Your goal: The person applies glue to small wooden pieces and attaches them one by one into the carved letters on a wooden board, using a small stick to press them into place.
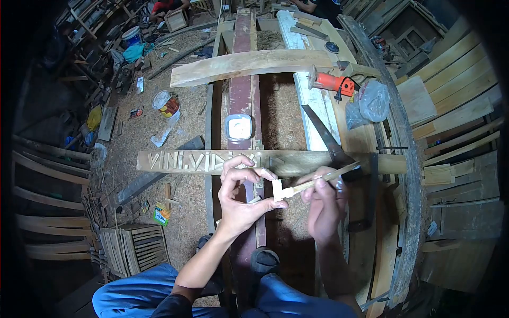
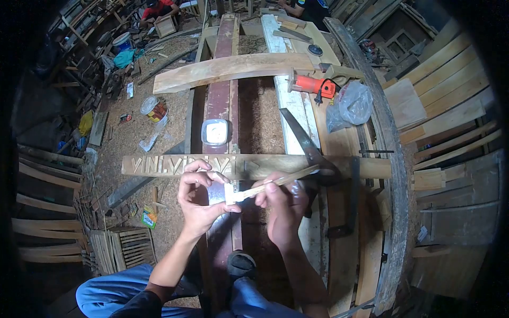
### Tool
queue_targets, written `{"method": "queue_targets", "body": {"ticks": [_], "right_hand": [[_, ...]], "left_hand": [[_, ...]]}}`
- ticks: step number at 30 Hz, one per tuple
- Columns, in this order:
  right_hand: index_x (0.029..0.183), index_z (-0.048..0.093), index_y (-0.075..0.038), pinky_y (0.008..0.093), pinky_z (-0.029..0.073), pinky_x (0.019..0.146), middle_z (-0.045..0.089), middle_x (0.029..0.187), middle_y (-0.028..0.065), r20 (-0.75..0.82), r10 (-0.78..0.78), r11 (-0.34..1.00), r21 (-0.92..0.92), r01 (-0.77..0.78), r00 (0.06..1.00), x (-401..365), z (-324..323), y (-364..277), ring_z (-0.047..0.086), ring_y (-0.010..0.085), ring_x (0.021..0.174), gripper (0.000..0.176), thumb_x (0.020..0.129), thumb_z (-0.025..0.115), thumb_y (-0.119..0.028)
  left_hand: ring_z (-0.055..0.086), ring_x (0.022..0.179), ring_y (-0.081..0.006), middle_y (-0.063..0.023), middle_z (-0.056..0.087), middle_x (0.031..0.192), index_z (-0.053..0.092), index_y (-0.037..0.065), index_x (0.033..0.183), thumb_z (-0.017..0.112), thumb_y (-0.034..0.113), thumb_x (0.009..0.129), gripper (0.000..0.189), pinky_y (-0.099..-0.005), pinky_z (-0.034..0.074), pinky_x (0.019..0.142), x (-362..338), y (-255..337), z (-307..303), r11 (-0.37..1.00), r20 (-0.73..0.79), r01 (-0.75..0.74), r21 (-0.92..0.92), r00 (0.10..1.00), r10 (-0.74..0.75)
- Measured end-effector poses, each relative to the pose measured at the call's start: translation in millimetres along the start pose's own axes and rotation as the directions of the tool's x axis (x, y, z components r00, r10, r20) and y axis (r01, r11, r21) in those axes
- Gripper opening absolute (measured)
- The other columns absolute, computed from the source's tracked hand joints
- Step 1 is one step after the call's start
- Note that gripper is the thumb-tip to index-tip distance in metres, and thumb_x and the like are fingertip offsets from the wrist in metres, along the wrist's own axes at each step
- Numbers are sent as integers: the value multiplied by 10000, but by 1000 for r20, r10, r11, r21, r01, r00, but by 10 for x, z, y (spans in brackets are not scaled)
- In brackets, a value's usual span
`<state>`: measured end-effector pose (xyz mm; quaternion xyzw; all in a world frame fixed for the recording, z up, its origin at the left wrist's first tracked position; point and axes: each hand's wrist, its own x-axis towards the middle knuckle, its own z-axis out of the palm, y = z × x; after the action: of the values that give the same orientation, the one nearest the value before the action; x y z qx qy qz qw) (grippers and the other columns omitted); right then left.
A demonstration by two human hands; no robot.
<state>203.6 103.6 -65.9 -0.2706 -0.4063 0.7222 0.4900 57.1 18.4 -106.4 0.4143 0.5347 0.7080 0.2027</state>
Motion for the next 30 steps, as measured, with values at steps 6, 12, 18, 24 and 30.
{"method": "queue_targets", "body": {"ticks": [6,12,18,24,30], "right_hand": [[1076,612,20,267,437,626,624,781,85,-65,-13,997,79,18,998,15,-23,27,574,129,671,178,960,606,-115],[1071,610,33,259,437,625,660,814,117,41,-19,1000,-4,19,999,12,-45,16,580,125,669,183,961,600,-112],[1079,609,29,255,441,627,680,889,132,118,-44,999,-17,46,992,-26,-38,27,595,125,690,172,972,589,-105],[1080,608,32,263,447,630,675,869,133,39,-66,998,-1,66,997,-9,-67,-18,576,117,687,179,972,588,-110],[1052,570,13,283,454,632,647,818,149,18,-56,997,-46,56,998,6,-92,-33,561,125,670,164,982,547,-134]], "left_hand": [[684,1027,-212,-125,422,1281,503,61,1044,980,63,604,648,-376,598,893,26,-15,-30,996,74,-67,53,995,63],[693,1010,-215,-129,421,1284,510,58,1039,982,64,595,648,-375,597,899,26,-6,-72,974,114,-88,210,991,65],[694,1008,-214,-129,431,1277,519,55,1013,991,82,586,637,-369,590,890,34,7,-48,973,100,-80,215,993,59],[441,1217,-176,-4,743,986,561,120,993,992,223,611,585,-375,328,1077,25,99,28,996,30,60,67,998,-62],[673,1011,-202,-113,433,1259,530,56,996,991,62,571,627,-364,590,885,16,85,1,983,73,-31,180,997,18]]}}
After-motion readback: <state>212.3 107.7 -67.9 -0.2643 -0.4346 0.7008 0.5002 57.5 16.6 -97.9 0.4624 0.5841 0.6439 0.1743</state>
